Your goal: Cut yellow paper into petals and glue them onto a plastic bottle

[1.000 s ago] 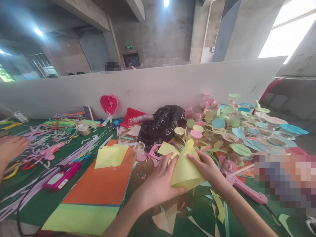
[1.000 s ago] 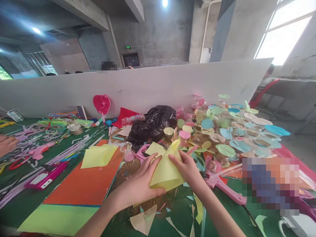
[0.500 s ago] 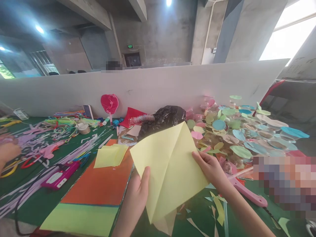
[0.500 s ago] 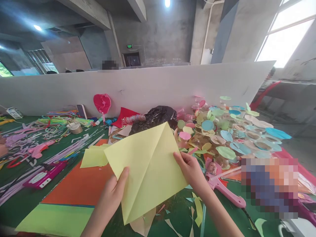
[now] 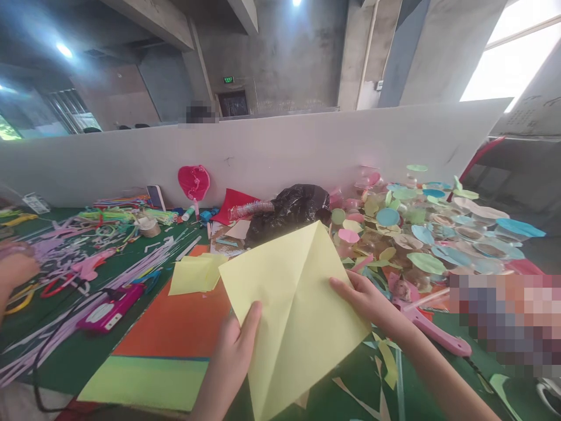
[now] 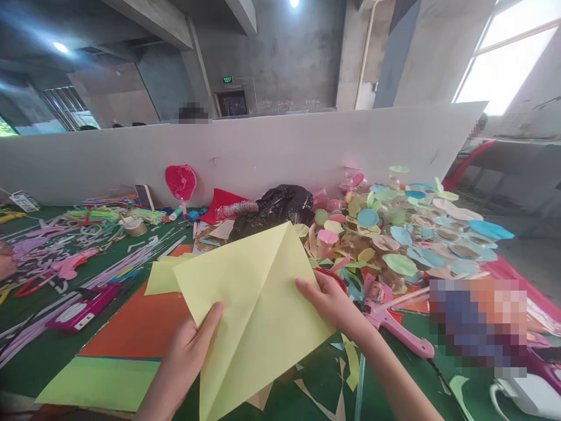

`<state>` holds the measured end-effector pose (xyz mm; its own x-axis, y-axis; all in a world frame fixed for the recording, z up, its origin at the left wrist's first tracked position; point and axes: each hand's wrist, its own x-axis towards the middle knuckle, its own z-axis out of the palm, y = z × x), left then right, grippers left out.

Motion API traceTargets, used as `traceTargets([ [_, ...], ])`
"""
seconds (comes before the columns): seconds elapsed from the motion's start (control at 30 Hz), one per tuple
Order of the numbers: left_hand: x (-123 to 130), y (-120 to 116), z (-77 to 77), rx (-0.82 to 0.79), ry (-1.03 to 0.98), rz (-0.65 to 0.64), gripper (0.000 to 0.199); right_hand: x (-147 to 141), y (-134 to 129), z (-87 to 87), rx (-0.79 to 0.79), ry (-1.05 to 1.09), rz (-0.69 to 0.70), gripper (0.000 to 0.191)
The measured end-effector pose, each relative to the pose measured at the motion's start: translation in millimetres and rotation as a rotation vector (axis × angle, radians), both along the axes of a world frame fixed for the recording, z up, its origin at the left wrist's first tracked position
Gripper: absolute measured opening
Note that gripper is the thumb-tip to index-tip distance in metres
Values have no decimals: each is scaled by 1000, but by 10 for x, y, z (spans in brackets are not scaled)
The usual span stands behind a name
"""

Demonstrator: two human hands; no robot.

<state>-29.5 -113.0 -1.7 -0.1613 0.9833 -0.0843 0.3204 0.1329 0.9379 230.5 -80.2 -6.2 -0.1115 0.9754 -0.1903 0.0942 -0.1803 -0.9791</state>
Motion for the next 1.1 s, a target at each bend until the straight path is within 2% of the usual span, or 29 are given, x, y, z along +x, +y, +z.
traceTargets([
  [0.1, 4, -21, 44, -22, -31, -53, 53, 0, -26, -11, -136, 84, 6, 49],
  [0.27, 14, -30, 70, -91, -131, -70, 59, -1, -18, -78, -174, 208, 35, 47],
  [0.37, -35, -10, 37, -139, -200, -118, 52, -8, -19, -83, -193, 297, 42, 43],
  [0.47, -121, 14, 23, -185, -188, -147, 44, -31, -22, -60, -205, 368, 99, 40],
  [0.63, -248, 25, 66, -173, -183, -130, 44, -64, -8, -42, -281, 361, 155, 31],
  [0.73, -330, 34, 68, -158, -196, -72, 45, -60, -2, -51, -337, 314, 177, 31],
  [0.87, -427, 41, 69, -204, -274, -6, 39, -68, 19, -99, -326, 329, 56, 29],
  [1.0, -470, 10, 20, -165, -427, -44, 39, -97, 79, -229, -234, 557, 6, 24],
  [1.1, -488, -14, -96, -74, -482, -60, 37, -106, 124, -322, -250, 748, 26, 24],
])
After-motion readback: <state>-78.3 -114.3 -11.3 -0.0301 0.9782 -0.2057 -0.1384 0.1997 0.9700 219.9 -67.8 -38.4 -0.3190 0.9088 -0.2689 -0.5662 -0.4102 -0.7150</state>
